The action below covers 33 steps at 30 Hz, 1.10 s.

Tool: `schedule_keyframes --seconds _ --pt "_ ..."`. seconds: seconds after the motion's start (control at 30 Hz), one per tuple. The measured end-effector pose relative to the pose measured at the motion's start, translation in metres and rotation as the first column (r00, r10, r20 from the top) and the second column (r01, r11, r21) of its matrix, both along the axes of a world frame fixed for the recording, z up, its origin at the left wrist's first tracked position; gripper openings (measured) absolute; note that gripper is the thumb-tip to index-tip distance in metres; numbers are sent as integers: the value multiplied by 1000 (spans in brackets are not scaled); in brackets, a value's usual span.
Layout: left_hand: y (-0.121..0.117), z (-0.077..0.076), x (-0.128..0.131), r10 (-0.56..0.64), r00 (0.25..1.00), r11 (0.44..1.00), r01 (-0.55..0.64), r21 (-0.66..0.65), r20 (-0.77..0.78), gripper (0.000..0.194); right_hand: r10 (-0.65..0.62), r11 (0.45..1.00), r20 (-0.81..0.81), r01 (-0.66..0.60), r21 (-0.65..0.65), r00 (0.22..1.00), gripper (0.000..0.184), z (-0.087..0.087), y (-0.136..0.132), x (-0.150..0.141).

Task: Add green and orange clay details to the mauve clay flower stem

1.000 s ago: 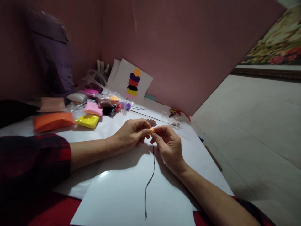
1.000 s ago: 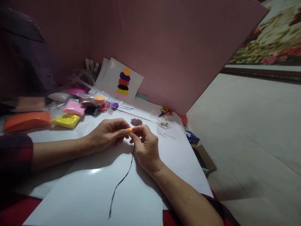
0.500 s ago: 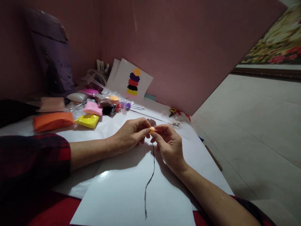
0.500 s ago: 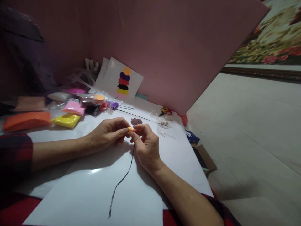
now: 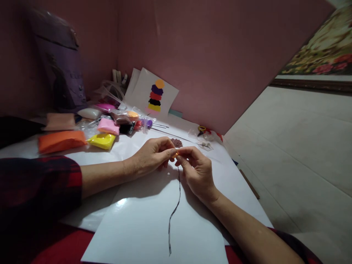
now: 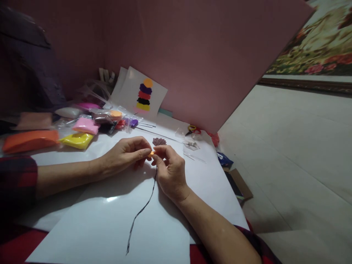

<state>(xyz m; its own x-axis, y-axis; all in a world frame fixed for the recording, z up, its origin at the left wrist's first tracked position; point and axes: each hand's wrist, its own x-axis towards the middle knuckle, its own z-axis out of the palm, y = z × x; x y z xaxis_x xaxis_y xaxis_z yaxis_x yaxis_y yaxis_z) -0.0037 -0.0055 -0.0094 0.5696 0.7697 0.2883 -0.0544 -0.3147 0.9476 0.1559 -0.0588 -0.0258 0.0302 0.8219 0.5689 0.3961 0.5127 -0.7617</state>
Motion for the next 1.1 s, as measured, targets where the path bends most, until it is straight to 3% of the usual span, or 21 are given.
schedule_keyframes --seconds 0.33,0.53,0.87,1.1 --pt "2 -4 2 -23 999 1000 23 7 44 5 25 984 -58 -34 -175 998 15 0 0 2" --pt "1 -4 3 -30 999 1000 29 11 41 3 6 991 5 -6 -132 1000 13 3 0 0" --pt "0 -3 1 16 1000 1000 -16 20 -18 21 -16 999 -31 15 -50 999 11 3 2 0" --pt "2 -4 3 48 997 997 -44 55 -62 15 2 994 -93 -13 -112 996 13 0 1 1"
